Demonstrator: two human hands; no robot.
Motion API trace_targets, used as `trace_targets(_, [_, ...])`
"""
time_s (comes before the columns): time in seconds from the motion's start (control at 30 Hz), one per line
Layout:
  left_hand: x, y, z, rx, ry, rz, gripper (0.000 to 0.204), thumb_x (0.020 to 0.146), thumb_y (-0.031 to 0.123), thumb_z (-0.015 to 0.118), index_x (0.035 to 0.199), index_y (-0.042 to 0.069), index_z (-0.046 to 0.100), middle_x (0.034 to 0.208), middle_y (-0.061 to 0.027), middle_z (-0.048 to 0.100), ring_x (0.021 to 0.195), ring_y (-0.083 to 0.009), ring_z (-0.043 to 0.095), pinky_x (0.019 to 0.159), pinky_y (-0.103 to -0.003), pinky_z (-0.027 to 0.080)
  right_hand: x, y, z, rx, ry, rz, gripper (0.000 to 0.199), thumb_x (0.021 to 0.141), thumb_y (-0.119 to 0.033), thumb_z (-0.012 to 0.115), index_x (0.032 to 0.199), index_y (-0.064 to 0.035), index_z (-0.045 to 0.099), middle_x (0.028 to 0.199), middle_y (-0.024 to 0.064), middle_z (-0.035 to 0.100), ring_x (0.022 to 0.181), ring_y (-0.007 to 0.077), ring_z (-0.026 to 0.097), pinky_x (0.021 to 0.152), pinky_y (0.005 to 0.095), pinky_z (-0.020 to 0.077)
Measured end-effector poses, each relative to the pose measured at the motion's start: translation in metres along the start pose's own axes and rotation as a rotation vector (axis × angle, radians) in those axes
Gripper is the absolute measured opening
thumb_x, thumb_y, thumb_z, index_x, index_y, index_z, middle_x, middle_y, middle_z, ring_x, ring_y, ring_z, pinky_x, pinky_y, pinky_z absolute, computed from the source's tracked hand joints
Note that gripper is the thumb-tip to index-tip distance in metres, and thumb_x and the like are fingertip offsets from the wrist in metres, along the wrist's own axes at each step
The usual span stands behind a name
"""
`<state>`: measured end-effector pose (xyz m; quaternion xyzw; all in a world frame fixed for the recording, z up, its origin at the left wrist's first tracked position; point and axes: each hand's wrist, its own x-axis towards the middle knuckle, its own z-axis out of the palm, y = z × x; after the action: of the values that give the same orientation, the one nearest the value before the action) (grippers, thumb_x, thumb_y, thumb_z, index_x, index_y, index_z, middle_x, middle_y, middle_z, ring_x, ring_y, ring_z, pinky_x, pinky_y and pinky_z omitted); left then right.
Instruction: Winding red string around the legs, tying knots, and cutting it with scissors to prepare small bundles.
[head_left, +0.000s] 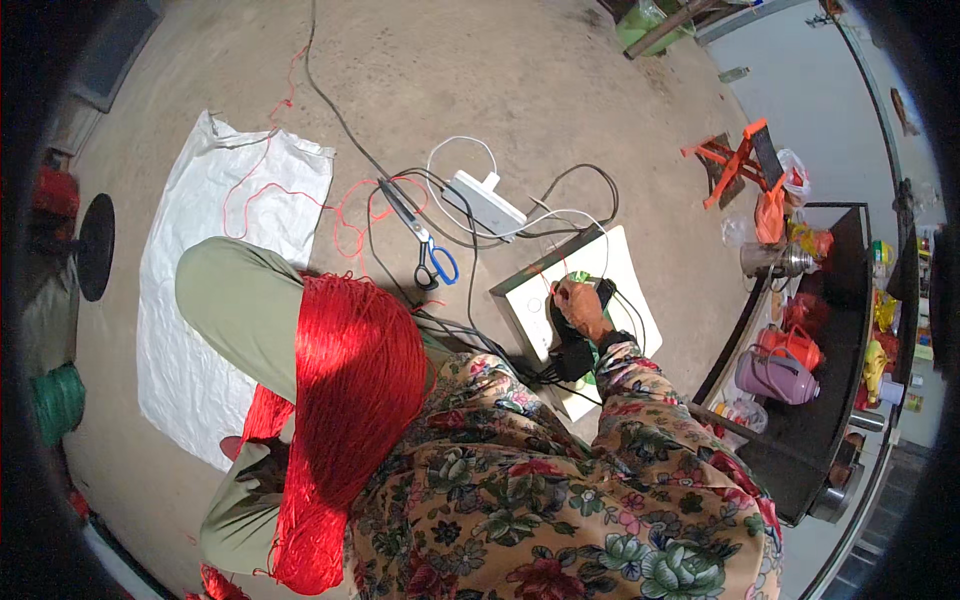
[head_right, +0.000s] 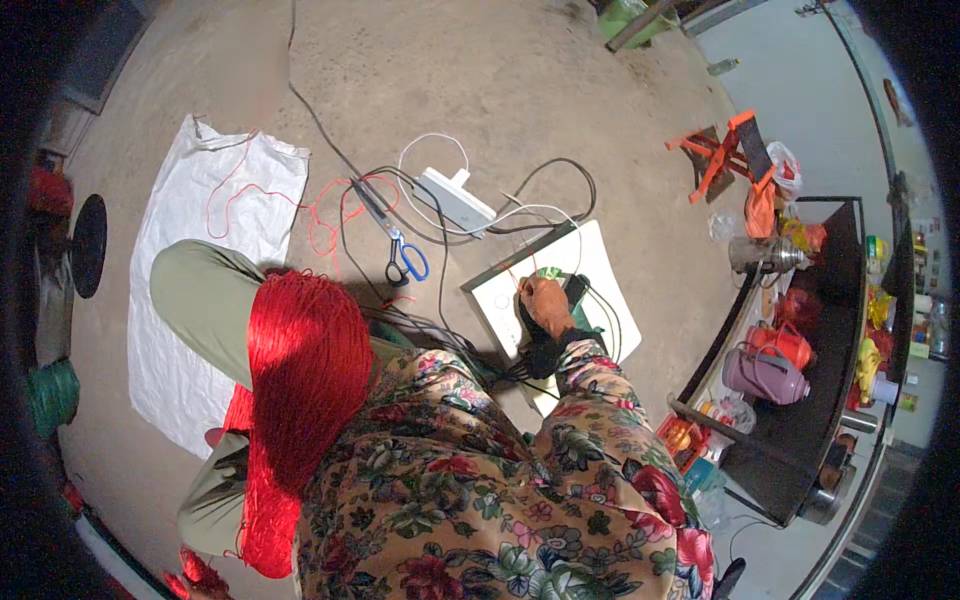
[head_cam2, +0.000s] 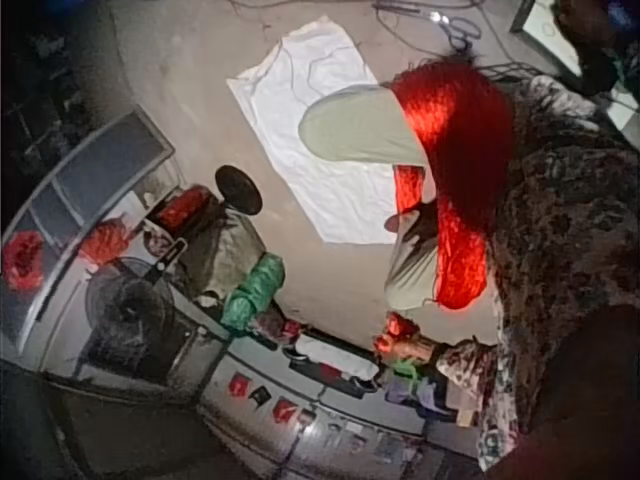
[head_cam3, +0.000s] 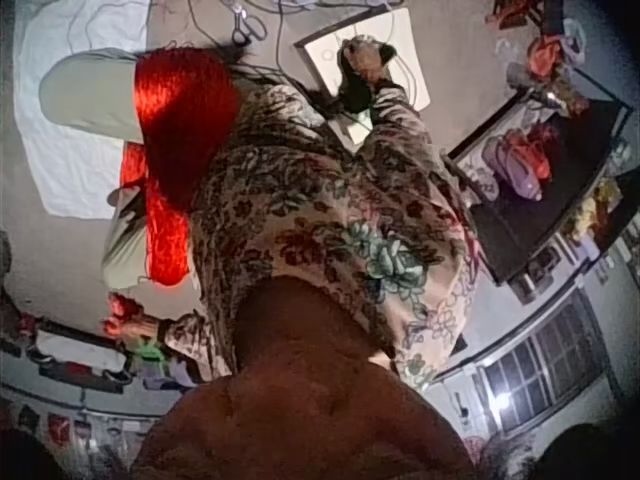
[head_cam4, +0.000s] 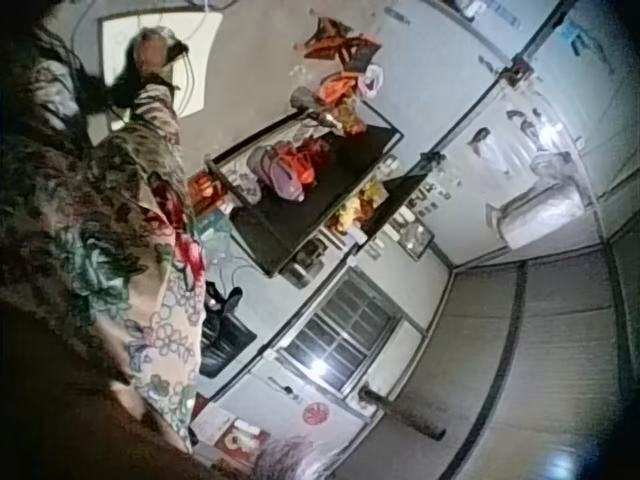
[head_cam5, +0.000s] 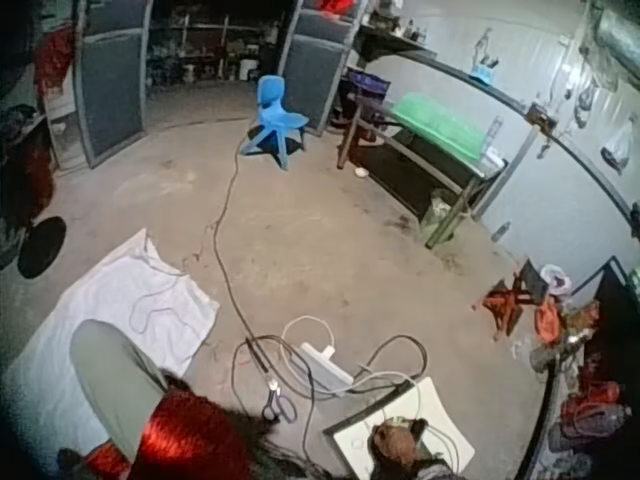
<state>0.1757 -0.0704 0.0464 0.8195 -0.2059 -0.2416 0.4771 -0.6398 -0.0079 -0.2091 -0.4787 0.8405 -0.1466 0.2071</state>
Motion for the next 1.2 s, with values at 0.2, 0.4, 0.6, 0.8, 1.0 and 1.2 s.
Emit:
trace_targets(0.2, [0.001,-0.01,-0.107,-0.115,0.018,0.009,0.058,0.09,0.042,0.055,0.133,0.004,0.045,0.127,-0.0161,0.053,0.116,-0.0241,0.053,0.097,-0.033,0.044,0.016,-0.013,0.022,-0.073,-0.118,-0.059,0.024,0.078,-0.026,0.061,0.076,-0.0022,0.064,0.07,0.0186,0.063,0.062,0.0314,0.062,0.054,0.0385,0.0464])
trace_targets(0.4, [-0.069,-0.066,-0.173,-0.363,0.094,0.011,0.04,0.093,0.023,0.052,0.123,-0.003,0.05,0.115,-0.0172,0.059,0.103,-0.028,0.06,0.088,-0.035,0.05,0.064,-0.009,-0.019,0.465,-0.228,-0.089,0.028,0.092,-0.025,0.055,0.093,0.0014,0.062,0.076,0.0074,0.062,0.055,0.0158,0.054,0.049,0.0334,0.0447])
trace_targets(0.6, [-0.227,-0.065,-0.183,-0.406,0.984,0.009,0.031,0.082,0.02,0.07,0.107,0.004,0.061,0.083,-0.003,0.062,0.055,-0.015,0.058,0.042,-0.03,0.047,0.18,-0.136,-0.024,0.393,-0.553,0.034,0.027,0.087,-0.029,0.061,0.1,-0.0057,0.056,0.077,0.0049,0.058,0.058,0.0137,0.056,0.041,0.024,0.0384])
trace_targets(0.8, [-0.311,-0.099,-0.214,-0.32,1.185,-0.213,0.03,0.081,0.02,0.071,0.104,0.002,0.061,0.081,-0.0078,0.066,0.057,-0.0199,0.064,0.045,-0.032,0.051,0.272,-0.321,0.009,0.393,-0.817,-0.288,0.041,0.086,-0.039,0.063,0.108,-0.0063,0.054,0.091,0.0059,0.062,0.069,0.0159,0.061,0.049,0.0238,0.0454])
trace_targets(1.0, [-0.334,-0.167,-0.206,-0.467,1.085,-0.325,0.024,0.08,0.013,0.072,0.1,0.001,0.066,0.092,-0.005,0.066,0.075,-0.0137,0.063,0.067,-0.028,0.052,0.254,-0.376,0.03,0.522,-1.026,-0.692,0.063,0.083,-0.048,0.064,0.119,0.0016,0.051,0.107,0.013,0.061,0.096,0.0234,0.061,0.081,0.0367,0.0505])
trace_targets(1.2, [-0.38,-0.138,-0.212,-0.615,1.209,-0.2,0.026,0.082,0.013,0.069,0.104,0.0,0.062,0.089,-0.0086,0.066,0.075,-0.0175,0.066,0.066,-0.031,0.055,0.276,-0.391,0.024,0.119,-1.127,-0.824,0.058,0.085,-0.05,0.06,0.114,0.0005,0.056,0.107,0.0107,0.062,0.094,0.0229,0.061,0.083,0.0386,0.0489])
